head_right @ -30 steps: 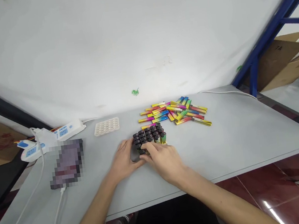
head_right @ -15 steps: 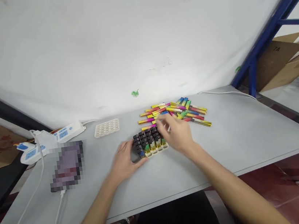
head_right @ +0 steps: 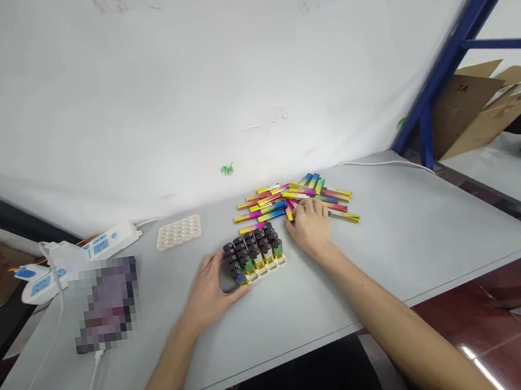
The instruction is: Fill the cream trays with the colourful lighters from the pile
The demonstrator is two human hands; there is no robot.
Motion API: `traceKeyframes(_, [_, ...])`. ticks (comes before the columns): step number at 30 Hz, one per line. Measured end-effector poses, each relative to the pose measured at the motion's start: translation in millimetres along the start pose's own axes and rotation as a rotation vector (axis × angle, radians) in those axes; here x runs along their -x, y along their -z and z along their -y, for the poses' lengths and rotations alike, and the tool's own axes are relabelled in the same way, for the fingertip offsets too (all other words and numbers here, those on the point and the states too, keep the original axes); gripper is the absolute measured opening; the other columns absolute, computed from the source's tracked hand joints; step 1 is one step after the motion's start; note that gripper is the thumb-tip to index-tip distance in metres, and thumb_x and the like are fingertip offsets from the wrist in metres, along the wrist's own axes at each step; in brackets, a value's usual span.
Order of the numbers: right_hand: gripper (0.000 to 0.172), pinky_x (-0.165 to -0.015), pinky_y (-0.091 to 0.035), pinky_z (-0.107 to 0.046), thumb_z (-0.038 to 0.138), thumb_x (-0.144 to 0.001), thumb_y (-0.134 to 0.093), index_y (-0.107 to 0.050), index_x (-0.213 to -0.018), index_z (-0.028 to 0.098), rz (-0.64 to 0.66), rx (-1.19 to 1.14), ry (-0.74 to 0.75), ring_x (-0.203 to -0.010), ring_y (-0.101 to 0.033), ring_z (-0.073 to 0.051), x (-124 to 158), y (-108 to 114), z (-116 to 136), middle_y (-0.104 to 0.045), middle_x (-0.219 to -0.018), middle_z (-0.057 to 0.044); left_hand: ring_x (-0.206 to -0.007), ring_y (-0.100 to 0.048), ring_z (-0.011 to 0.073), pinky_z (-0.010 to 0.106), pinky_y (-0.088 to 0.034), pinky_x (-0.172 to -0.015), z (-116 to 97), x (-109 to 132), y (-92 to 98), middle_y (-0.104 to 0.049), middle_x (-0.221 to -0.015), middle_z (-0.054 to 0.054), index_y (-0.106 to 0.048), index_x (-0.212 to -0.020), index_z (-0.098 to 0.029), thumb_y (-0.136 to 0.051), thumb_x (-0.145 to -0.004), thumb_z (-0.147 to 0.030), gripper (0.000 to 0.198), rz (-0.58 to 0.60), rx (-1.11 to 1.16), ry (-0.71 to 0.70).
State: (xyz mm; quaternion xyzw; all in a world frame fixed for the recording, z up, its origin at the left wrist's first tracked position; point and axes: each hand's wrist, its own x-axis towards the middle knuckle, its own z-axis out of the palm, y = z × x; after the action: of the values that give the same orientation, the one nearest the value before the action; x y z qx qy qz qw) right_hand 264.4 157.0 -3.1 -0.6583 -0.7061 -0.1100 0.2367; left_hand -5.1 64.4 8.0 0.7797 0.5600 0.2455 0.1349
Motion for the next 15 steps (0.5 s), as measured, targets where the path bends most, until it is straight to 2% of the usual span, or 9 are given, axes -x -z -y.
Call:
traceKeyframes(5, [0.02, -0.093, -0.036, -0.049, 0.032, -0.085, -0.058, -0.07, -0.084, 0.015, -0.063, -0.027, -0.007, -0.116, -0.043, -0.037, 1, 5, -1, -0.059, -0.118, -0.017, -0.114, -0.055, 0.0307, 0.045, -0.048, -0.096, 2, 0, -1.9, -0.059, -0.119, 0.01, -0.041, -0.138, -0.021, -0.073, -0.075, -0.053, 0.078, -0.003, -0.02, 0.01])
traceKeyframes(8, [0.021, -0.094, -0.038, -0.05, 0.034, -0.088, -0.057, -0.069, -0.088, 0.016, -0.184, -0.135, -0.072, -0.116, -0.044, -0.037, -3, 10, -6, -0.061, -0.116, -0.016, -0.116, -0.054, 0.0314, 0.046, -0.048, -0.096, 3, 1, -2.5, -0.058, -0.12, 0.011, -0.041, -0.139, -0.02, -0.071, -0.075, -0.056, 0.079, 0.0, -0.035, 0.033])
traceKeyframes(11, [0.028, -0.094, -0.041, -0.048, 0.044, -0.091, -0.054, -0.063, -0.096, 0.018, -0.238, -0.424, -0.15, -0.113, -0.05, -0.033, -8, 13, -11, -0.065, -0.111, -0.015, -0.117, -0.054, 0.0311, 0.046, -0.048, -0.097, 3, 1, -2.1, -0.057, -0.121, 0.011, -0.039, -0.14, -0.021, -0.07, -0.077, -0.056, 0.079, 0.006, -0.04, 0.034])
traceKeyframes(15, [0.044, -0.073, -0.05, -0.041, 0.061, -0.094, -0.041, -0.051, -0.111, 0.022, -0.14, -0.929, -0.349, -0.08, -0.063, -0.025, -7, 10, -8, -0.069, -0.09, -0.007, -0.117, -0.053, 0.0316, 0.047, -0.047, -0.098, 4, 1, -2.1, -0.057, -0.122, 0.012, -0.039, -0.139, -0.019, -0.07, -0.077, -0.057, 0.078, 0.016, -0.047, 0.044])
